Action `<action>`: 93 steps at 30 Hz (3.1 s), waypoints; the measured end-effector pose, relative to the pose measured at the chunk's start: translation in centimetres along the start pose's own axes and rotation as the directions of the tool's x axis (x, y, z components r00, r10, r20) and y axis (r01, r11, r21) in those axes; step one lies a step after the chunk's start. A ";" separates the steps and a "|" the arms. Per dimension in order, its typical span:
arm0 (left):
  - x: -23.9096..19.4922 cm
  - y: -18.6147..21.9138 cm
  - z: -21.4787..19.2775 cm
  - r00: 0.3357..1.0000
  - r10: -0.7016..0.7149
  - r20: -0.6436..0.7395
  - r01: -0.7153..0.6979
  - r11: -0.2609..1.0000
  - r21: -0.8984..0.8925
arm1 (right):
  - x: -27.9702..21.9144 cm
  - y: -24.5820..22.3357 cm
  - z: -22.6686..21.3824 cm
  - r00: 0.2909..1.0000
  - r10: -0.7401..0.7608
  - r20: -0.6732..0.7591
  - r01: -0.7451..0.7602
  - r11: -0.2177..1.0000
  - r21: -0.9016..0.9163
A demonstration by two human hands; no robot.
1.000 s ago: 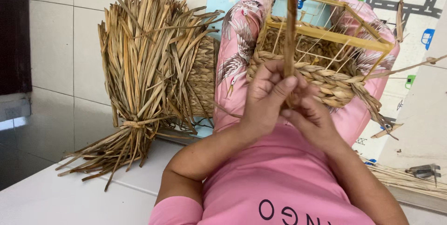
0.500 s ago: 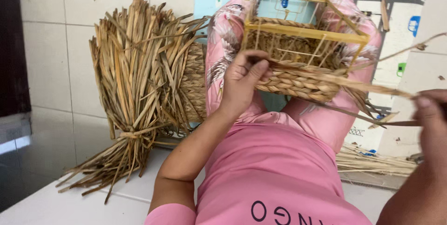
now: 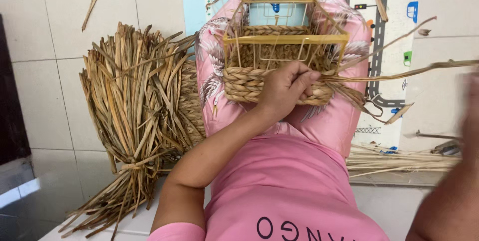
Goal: The person sits on the floor and weaves dried plant fibers into a rectangular basket frame held on their lap. They repeatedly pull fibers through the frame's vertical supports, tighten the weave, and adjust the basket's position to continue the pattern.
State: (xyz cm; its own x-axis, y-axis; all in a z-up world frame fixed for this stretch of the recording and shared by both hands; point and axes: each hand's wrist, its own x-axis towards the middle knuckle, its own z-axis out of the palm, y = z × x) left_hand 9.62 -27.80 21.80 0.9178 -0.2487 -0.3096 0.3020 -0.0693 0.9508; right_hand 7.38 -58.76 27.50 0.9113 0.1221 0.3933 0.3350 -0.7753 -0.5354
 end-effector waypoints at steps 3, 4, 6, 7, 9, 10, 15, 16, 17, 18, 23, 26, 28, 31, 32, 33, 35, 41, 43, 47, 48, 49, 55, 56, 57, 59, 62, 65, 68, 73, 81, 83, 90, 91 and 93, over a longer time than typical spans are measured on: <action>1.0 0.2 2.0 0.996 0.080 0.041 -0.083 0.994 0.072 | 0.1 -3.9 3.4 0.985 -0.044 0.168 0.015 0.986 0.166; 1.2 0.5 2.6 0.998 0.039 0.057 -0.043 0.997 0.066 | -0.1 -4.5 4.5 0.971 0.049 0.233 -0.098 0.974 0.202; 1.3 1.0 3.6 0.996 -0.048 0.081 0.044 0.998 0.054 | -0.6 -4.4 6.3 0.939 0.156 0.305 -0.236 0.940 0.246; 1.6 1.1 3.6 0.995 -0.025 0.097 0.014 0.994 0.112 | -0.6 -3.7 6.8 0.935 0.175 0.308 -0.260 0.930 0.259; 2.5 1.3 3.6 0.991 0.017 0.132 -0.047 0.973 0.225 | -0.7 -2.3 7.5 0.933 0.173 0.317 -0.274 0.910 0.310; 2.8 1.4 3.6 0.990 0.059 0.130 -0.091 0.961 0.261 | -0.7 -1.6 7.7 0.935 0.151 0.321 -0.264 0.900 0.347; 4.1 0.9 4.2 0.976 0.143 0.164 -0.204 0.863 0.462 | -1.4 -0.2 8.4 0.885 0.255 0.390 -0.405 0.835 0.373; 4.0 0.7 4.3 0.965 0.228 0.126 -0.260 0.834 0.486 | -1.6 0.0 8.5 0.877 0.275 0.395 -0.419 0.839 0.348; 4.1 0.6 4.4 0.945 0.314 0.090 -0.315 0.799 0.512 | -1.5 0.4 8.7 0.869 0.292 0.399 -0.432 0.842 0.323; 4.2 0.5 4.4 0.915 0.399 0.058 -0.365 0.758 0.540 | -1.5 0.8 8.8 0.852 0.319 0.415 -0.457 0.840 0.293; 4.8 -0.4 3.6 0.970 0.168 0.175 -0.242 0.613 0.752 | -1.6 2.8 10.5 0.864 0.295 0.409 -0.403 0.891 0.209; 5.4 -1.1 3.8 0.962 0.181 0.203 -0.269 0.539 0.798 | -1.1 3.3 11.7 0.876 0.248 0.414 -0.365 0.902 0.232; 5.8 -1.4 4.0 0.961 0.184 0.208 -0.274 0.504 0.819 | -0.7 3.0 12.2 0.871 0.216 0.442 -0.346 0.907 0.239; 5.8 -1.7 4.2 0.955 0.189 0.227 -0.289 0.444 0.848 | -0.1 2.9 12.6 0.870 0.152 0.468 -0.304 0.914 0.268; 5.3 -1.7 4.2 0.947 0.216 0.236 -0.310 0.440 0.843 | 0.0 2.8 12.7 0.872 0.127 0.474 -0.286 0.916 0.280; 5.0 -1.6 4.1 0.938 0.244 0.245 -0.331 0.435 0.837 | 0.2 2.7 12.7 0.892 0.080 0.445 -0.223 0.934 0.280; 4.6 -1.4 4.0 0.930 0.239 0.280 -0.360 0.426 0.830 | 0.4 2.6 12.6 0.921 -0.019 0.389 -0.095 0.958 0.271; 3.6 -1.6 3.7 0.880 0.373 0.294 -0.438 0.395 0.808 | 0.4 2.8 13.1 0.903 0.028 0.428 -0.122 0.974 0.192; 3.3 -1.6 3.6 0.847 0.422 0.323 -0.483 0.359 0.799 | 0.4 2.8 13.2 0.894 0.032 0.446 -0.134 0.971 0.199; 2.7 -1.5 3.5 0.793 0.481 0.375 -0.546 0.285 0.788 | 0.1 2.7 13.0 0.880 0.039 0.474 -0.149 0.969 0.196; 2.5 -1.4 3.5 0.784 0.494 0.377 -0.551 0.273 0.788 | 0.0 2.7 13.0 0.877 0.047 0.478 -0.166 0.964 0.210; 2.3 -1.4 3.4 0.773 0.508 0.380 -0.560 0.265 0.785 | -0.1 2.8 13.0 0.875 0.055 0.482 -0.183 0.958 0.223; 3.2 -1.3 4.1 0.744 0.503 0.440 -0.607 0.235 0.759 | -1.3 3.2 11.4 0.752 0.306 0.583 -0.504 0.837 0.211; 3.7 -1.2 4.2 0.713 0.529 0.461 -0.635 0.205 0.745 | -1.8 2.9 11.1 0.718 0.379 0.584 -0.565 0.807 0.172; 4.2 -1.0 4.4 0.680 0.553 0.481 -0.660 0.175 0.731 | -2.3 2.5 10.9 0.673 0.429 0.603 -0.621 0.770 0.145; 5.3 -0.6 4.9 0.678 0.463 0.571 -0.690 0.133 0.712 | -3.3 1.7 10.6 0.569 0.525 0.634 -0.725 0.684 0.084; 7.2 -0.1 5.9 0.720 0.219 0.659 -0.689 0.114 0.715 | -3.6 1.2 9.9 0.799 0.351 0.489 -0.464 0.876 0.130; 9.0 -0.2 6.8 0.760 0.073 0.646 -0.647 0.176 0.742 | -4.0 -0.2 8.4 0.973 0.185 0.135 -0.193 0.980 0.047; 9.8 -0.7 7.4 0.773 0.092 0.628 -0.633 0.185 0.752 | -4.1 -1.7 8.5 0.913 0.178 0.366 -0.240 0.962 0.132; 9.8 -1.2 7.1 0.779 0.155 0.608 -0.624 0.297 0.723 | -3.6 0.1 10.0 0.827 0.275 0.491 -0.247 0.961 -0.123; 10.1 0.1 6.4 0.850 -0.040 0.526 -0.482 0.345 0.806 | 0.2 0.9 9.8 0.814 0.292 0.502 -0.280 0.955 -0.102; 8.5 1.5 5.2 0.846 -0.001 0.533 -0.503 0.332 0.798 | 1.0 0.4 9.3 0.712 0.376 0.593 -0.413 0.907 -0.079; -0.8 9.6 -2.4 0.781 0.014 0.624 -0.550 0.486 0.679 | 0.8 6.9 5.7 0.732 0.430 0.528 -0.666 0.614 0.423; -2.5 10.6 -3.8 0.774 0.045 0.631 -0.557 0.524 0.645 | 0.2 8.2 6.3 0.733 0.524 0.433 -0.679 0.606 0.415; -5.2 12.1 -5.4 0.782 0.009 0.624 -0.539 0.513 0.668 | -1.2 10.5 7.8 0.738 0.587 0.334 -0.674 0.614 0.411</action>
State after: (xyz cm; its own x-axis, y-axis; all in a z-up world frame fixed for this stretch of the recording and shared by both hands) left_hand 9.87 -22.12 34.84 0.5591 -0.7975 -0.2265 -0.5118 -0.5469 0.6626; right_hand 11.69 -62.24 15.59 0.9488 -0.1576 -0.2736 -0.3102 -0.3035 -0.9009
